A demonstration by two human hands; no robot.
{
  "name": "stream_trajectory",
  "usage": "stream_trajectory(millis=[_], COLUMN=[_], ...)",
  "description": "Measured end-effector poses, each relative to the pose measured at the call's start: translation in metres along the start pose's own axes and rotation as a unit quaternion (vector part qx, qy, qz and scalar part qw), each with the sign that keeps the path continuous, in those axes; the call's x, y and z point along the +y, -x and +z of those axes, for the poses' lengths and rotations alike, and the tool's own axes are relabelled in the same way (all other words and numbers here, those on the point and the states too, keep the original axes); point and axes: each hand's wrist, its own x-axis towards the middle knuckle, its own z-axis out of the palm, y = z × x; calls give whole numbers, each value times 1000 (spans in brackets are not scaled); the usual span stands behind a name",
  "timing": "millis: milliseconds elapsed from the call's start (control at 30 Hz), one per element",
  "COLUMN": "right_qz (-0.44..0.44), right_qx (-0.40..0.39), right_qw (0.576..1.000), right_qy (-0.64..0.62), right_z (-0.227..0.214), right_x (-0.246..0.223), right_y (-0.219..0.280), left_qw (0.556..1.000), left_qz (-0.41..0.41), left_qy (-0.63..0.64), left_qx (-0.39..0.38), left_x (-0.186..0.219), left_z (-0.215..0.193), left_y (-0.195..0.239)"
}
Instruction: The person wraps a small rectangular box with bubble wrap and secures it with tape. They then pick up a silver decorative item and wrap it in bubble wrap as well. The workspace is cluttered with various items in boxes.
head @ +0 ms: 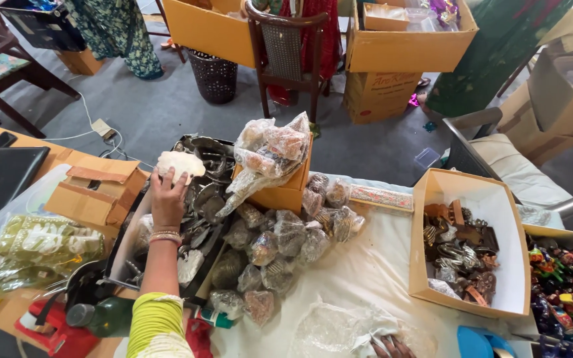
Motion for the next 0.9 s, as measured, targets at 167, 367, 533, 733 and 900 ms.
stream_trajectory(millis=[167,367,533,733,900], right_qz=[-11,-20,-13,38,190], right_qx=[7,18,-29,-151,-158], right_qw=[1000,999,998,980,917], right_qy=[-10,-21,-58,-122,-314], right_z=[13,-32,-61,-119,-88], right_x=[-1,-26,-33,-55,-22], right_y=[-25,-57,-67,-105,-82], left_qw=[991,990,995,890,762], left_qz=[43,28,-98,-335,-412], left_qy=[-124,-138,3,309,498], left_qx=[-15,-12,-5,3,-41], left_x=[-9,11,72,134,207], left_z=[-27,-87,-162,-135,-122], left_y=[4,5,15,112,178])
